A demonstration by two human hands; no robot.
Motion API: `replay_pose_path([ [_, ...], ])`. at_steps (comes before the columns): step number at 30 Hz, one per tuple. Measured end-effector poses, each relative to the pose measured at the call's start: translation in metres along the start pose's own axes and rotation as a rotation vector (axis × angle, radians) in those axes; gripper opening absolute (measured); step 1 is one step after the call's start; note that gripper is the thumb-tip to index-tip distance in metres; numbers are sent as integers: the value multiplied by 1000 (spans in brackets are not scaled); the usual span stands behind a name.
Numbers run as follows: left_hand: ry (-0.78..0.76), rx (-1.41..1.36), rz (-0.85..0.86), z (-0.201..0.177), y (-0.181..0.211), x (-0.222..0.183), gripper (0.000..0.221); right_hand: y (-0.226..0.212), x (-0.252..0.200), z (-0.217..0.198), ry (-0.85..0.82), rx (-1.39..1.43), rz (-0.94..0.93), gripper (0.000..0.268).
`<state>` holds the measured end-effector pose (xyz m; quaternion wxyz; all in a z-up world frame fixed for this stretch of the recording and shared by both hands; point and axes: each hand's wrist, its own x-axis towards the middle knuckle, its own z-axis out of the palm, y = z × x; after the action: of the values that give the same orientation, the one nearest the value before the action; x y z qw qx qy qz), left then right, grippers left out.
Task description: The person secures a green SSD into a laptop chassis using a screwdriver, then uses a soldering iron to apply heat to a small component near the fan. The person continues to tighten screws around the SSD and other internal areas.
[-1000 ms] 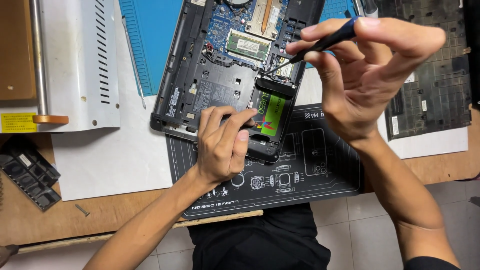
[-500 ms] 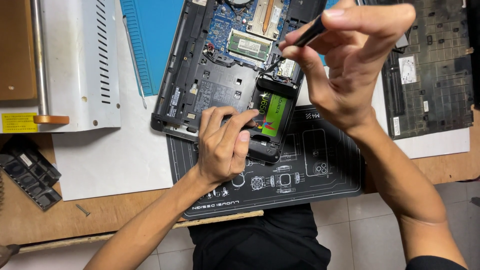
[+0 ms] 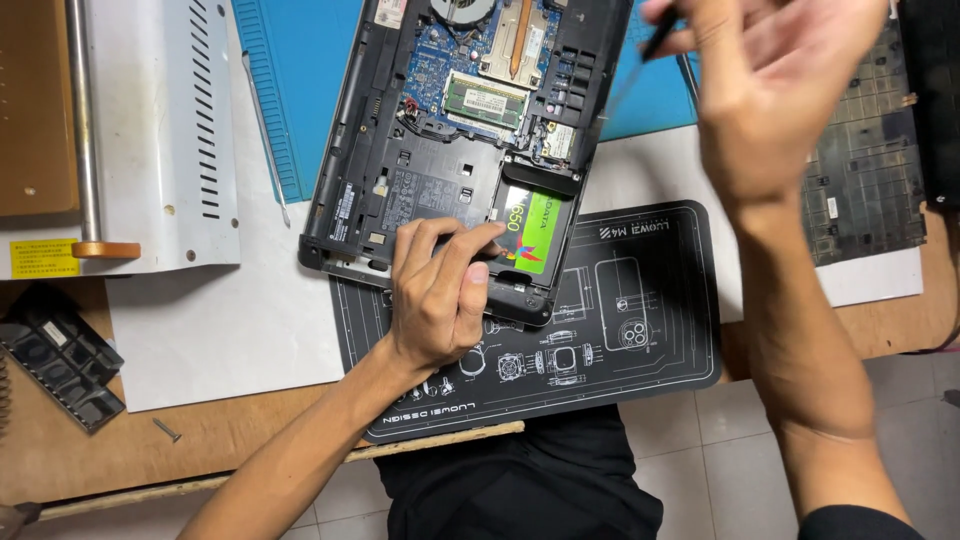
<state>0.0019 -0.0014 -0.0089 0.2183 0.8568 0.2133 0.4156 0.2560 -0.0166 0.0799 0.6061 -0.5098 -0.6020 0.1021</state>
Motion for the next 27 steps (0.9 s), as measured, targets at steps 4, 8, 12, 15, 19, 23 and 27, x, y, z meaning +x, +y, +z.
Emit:
replay_pose_path([
  [4,2,1,4,-1,0,1,42,41,-9,-32,1,-118,271,34],
  [8,8,12,20,2,-1,0,42,60,-26,-28,-252,-527,290,31],
  [12,29,39,22,4,-2,1,39,68,-33,-23,-290,-604,374,36],
  [15,27,7,3,1,1,6,39,77,-25,-31,-230,-676,285,23],
  [19,39,-18,-24,6,-7,6,35,130,-27,-64,-119,-1059,126,19],
  [23,48,-33,-37,7,-9,7,30,153,-24,-73,-196,-1122,297,22],
  [27,54,-40,-11,1,-4,12,26,161,-20,-73,-210,-1183,321,22],
])
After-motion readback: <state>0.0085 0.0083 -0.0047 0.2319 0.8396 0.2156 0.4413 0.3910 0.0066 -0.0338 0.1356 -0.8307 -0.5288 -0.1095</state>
